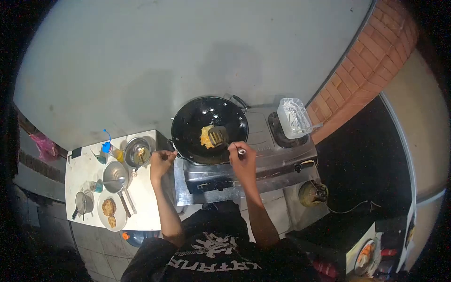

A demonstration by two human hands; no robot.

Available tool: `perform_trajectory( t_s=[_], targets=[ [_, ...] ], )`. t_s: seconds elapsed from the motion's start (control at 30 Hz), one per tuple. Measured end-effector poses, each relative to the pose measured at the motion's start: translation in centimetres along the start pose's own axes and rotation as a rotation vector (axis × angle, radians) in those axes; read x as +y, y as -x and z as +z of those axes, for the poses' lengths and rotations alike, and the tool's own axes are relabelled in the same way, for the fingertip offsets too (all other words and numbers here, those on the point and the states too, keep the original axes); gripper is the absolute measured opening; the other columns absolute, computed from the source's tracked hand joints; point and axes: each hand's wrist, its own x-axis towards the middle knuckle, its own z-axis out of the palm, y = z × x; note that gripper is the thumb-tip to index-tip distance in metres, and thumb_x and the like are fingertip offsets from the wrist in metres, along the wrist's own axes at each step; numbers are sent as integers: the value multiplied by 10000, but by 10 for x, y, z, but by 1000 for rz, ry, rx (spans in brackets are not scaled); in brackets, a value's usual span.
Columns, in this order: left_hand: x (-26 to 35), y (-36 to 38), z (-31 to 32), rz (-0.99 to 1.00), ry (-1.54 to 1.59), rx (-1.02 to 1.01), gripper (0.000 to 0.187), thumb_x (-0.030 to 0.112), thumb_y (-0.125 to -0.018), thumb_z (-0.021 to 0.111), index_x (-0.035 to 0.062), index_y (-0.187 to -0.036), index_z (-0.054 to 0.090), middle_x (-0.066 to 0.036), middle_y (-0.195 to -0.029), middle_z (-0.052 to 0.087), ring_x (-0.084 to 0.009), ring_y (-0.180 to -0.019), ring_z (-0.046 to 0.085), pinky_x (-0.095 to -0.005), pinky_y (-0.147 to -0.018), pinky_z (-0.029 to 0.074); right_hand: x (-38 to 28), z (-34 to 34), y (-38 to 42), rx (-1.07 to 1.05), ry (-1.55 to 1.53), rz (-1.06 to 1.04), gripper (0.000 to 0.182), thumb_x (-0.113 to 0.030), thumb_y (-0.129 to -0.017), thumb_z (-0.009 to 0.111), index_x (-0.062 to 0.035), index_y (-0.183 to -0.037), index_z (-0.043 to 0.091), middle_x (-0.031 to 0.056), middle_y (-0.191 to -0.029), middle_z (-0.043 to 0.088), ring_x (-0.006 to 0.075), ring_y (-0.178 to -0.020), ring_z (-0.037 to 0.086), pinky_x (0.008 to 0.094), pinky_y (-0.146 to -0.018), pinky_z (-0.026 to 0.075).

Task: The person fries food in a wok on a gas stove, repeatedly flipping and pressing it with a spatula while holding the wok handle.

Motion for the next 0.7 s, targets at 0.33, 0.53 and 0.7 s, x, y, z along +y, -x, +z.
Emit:
perform_trajectory(
  t_s=[0.33,0.53,0.7],
  targets=[
    [-9,-1,4,31,0,4,308,216,-810,740,-69,-724,662,-38,-532,552,-78,-454,475,-257,-440,386,54,20,-38,-110,189,-4,213,-133,-932,561,-1,-768,592,-11,-585,529,42,-537,495,218,-482,380],
    [-8,-2,2,-83,0,-33,295,244,-765,765,-41,-771,689,-131,-610,633,-177,-559,608,-309,-596,476,53,26,-41,-103,315,-8,238,-135,-919,584,25,-742,597,54,-602,592,70,-532,527,260,-492,397],
    [-2,-2,0,-82,-29,-47,291,245,-763,768,-37,-778,693,-133,-617,636,-175,-556,608,-308,-595,479,58,29,-41,-59,468,-42,284,-150,-912,596,43,-704,596,103,-562,577,111,-513,537,308,-511,404]
  ],
)
